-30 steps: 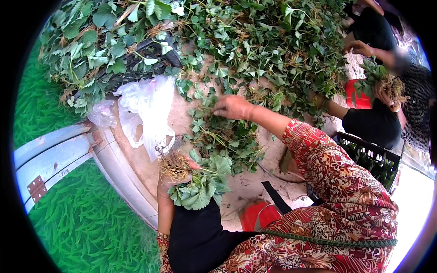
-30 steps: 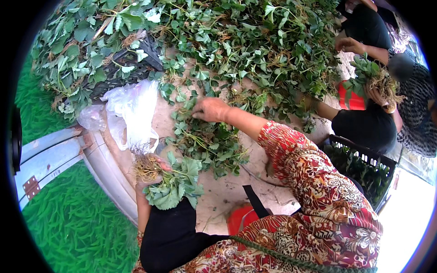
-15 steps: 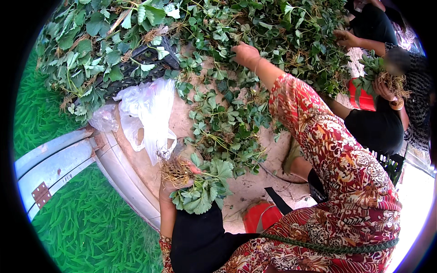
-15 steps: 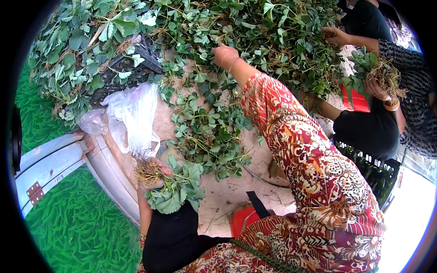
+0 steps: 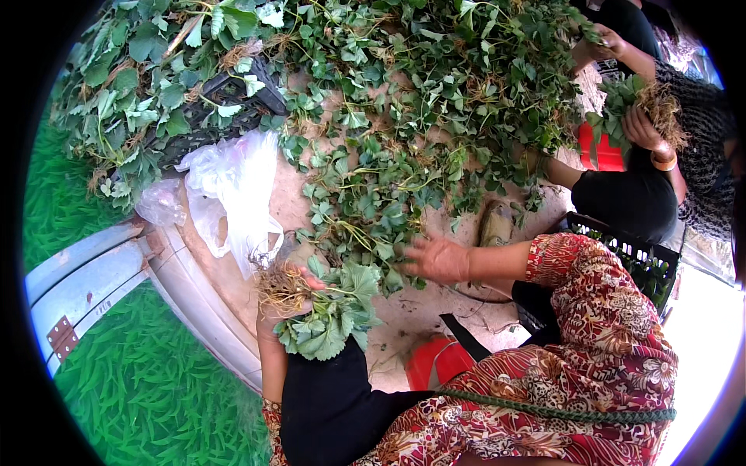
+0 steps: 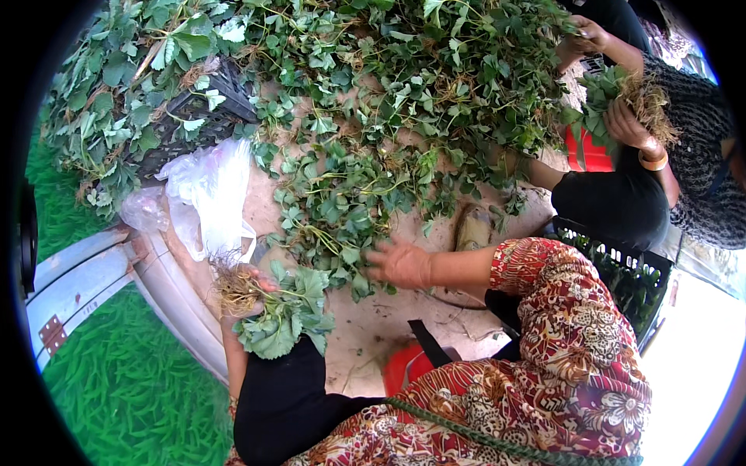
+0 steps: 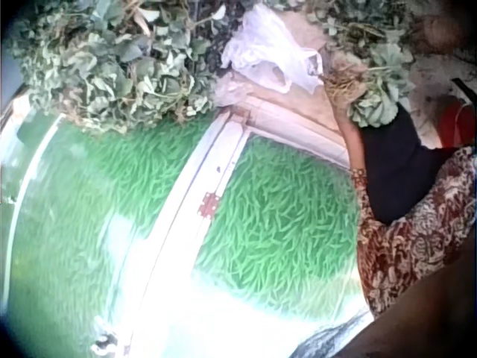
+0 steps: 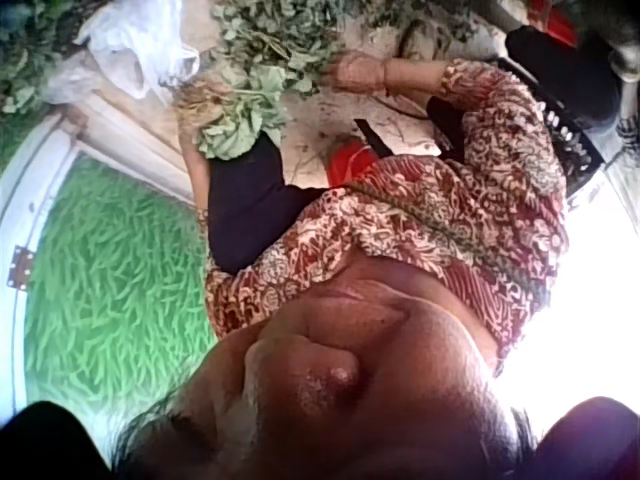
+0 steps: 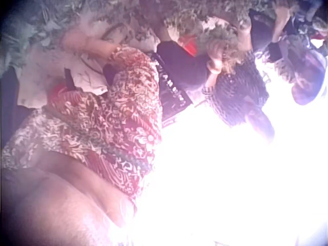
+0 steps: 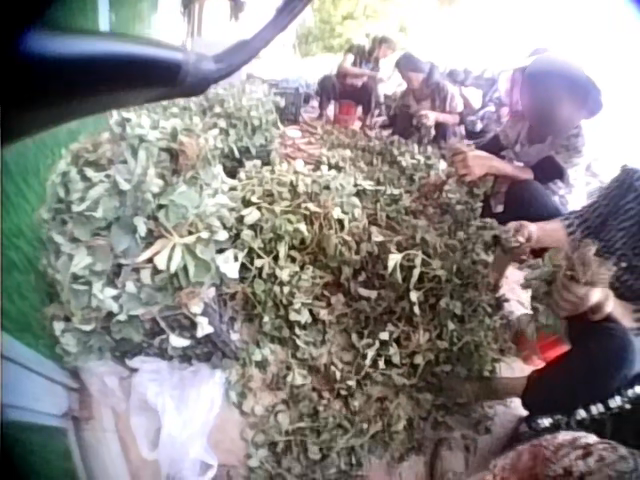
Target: The person cleans dirt from the roots of plants by hand, picks off individual leaves, and gathers them into a bundle. The person then places the cleaned plant bundle into a plastic crate.
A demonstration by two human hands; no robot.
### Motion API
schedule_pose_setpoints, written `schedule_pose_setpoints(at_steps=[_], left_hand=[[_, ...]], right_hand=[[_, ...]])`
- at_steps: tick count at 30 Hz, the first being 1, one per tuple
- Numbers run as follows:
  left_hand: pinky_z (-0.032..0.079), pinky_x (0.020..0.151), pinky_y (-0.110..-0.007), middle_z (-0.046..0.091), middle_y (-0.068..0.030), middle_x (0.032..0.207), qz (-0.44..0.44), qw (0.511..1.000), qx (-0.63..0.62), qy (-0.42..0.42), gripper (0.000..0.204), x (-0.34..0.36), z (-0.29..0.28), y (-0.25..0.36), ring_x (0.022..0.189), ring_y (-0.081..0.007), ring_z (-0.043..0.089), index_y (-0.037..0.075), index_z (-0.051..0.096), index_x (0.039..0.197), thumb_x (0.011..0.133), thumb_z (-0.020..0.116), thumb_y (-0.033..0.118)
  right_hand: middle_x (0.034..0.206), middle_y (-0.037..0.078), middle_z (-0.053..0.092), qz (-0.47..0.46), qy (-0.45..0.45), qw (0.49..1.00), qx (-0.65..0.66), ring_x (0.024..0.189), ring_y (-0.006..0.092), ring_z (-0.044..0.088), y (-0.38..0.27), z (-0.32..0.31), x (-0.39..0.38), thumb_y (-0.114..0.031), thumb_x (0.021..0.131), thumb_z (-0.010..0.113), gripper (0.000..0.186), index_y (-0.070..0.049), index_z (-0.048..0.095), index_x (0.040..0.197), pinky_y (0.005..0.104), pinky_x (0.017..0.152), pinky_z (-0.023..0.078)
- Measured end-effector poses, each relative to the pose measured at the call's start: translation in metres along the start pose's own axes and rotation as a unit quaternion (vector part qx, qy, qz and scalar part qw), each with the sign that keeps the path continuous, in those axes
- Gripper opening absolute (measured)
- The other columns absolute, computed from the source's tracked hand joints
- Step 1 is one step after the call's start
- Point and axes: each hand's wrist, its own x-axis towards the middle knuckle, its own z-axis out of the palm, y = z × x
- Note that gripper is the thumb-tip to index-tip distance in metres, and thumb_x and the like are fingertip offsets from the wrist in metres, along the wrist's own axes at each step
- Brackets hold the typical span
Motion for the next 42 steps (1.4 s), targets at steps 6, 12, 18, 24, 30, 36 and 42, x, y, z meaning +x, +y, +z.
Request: schedule_pose_setpoints(at_steps=[6,12,18,24,30,36,42], left_hand=[[0.046,0.092,-0.041,0.064,-0.0111,0.095,-0.018,1.000,-0.008,-0.004,0.080,-0.001,-0.008,0.000,0.097,-0.0244,0.060,0.005,0.040,0.132,0.061,0.078,-0.003],[0.044,0.094,-0.045,0.061,-0.0148,0.102,-0.001,0.996,-0.077,-0.039,0.053,0.000,-0.005,-0.006,0.103,-0.0282,0.057,0.006,0.052,0.108,0.063,0.076,-0.005],[0.044,0.094,-0.045,0.061,-0.0158,0.102,-0.020,0.996,-0.087,-0.029,0.051,0.001,-0.002,0.000,0.102,-0.0293,0.058,0.007,0.051,0.106,0.064,0.076,-0.005],[0.045,0.094,-0.045,0.063,-0.0143,0.102,-0.009,0.999,-0.015,-0.044,0.074,-0.004,-0.001,0.004,0.102,-0.0277,0.059,0.002,0.039,0.128,0.064,0.076,-0.003],[0.046,0.093,-0.043,0.061,-0.0190,0.106,-0.004,0.999,-0.028,-0.041,0.052,0.002,-0.002,-0.005,0.104,-0.0311,0.059,0.002,0.051,0.111,0.065,0.076,-0.001],[0.051,0.084,-0.041,0.044,-0.0186,0.129,-0.051,0.989,-0.097,-0.102,0.015,0.008,-0.012,0.000,0.103,-0.0313,0.053,0.006,0.056,0.093,0.081,0.064,0.011],[0.046,0.084,-0.032,0.046,-0.0151,0.133,0.012,0.996,0.063,-0.062,0.037,0.021,0.000,0.002,0.114,-0.0272,0.051,0.011,0.060,0.094,0.063,0.081,0.014]], right_hand=[[0.076,0.008,0.060,-0.048,0.151,0.972,0.176,0.068,0.0265,0.060,0.022,-0.057,0.012,-0.015,0.078,0.060,0.019,-0.011,0.061,0.097,0.0393,0.058,0.049],[0.086,0.012,0.061,0.281,0.389,0.850,0.216,0.078,0.0228,0.062,0.126,-0.096,0.050,-0.017,0.084,0.061,0.019,-0.006,0.063,0.100,0.0352,0.071,0.050],[0.099,0.011,0.060,0.229,0.049,0.972,0.025,0.097,0.0249,0.058,0.086,-0.090,0.054,-0.031,0.083,0.059,0.037,-0.015,0.057,0.116,0.0397,0.085,0.047],[0.094,0.011,0.065,0.149,0.077,0.961,0.221,0.090,0.0234,0.063,0.058,-0.074,0.063,-0.027,0.085,0.060,0.026,-0.011,0.064,0.105,0.0372,0.076,0.053],[0.123,0.017,0.048,0.376,0.146,0.891,0.208,0.111,0.0316,0.051,0.123,-0.099,0.128,-0.038,0.086,0.055,0.041,-0.017,0.056,0.121,0.0391,0.098,0.039],[0.130,0.005,0.044,0.222,0.165,0.951,0.136,0.116,0.0271,0.044,0.068,-0.066,0.113,-0.024,0.085,0.057,0.046,-0.007,0.049,0.126,0.0378,0.098,0.039],[0.126,0.008,0.048,0.133,0.247,0.955,0.090,0.108,0.0278,0.048,0.037,-0.065,0.075,-0.017,0.082,0.060,0.041,-0.004,0.053,0.120,0.0371,0.090,0.043]])
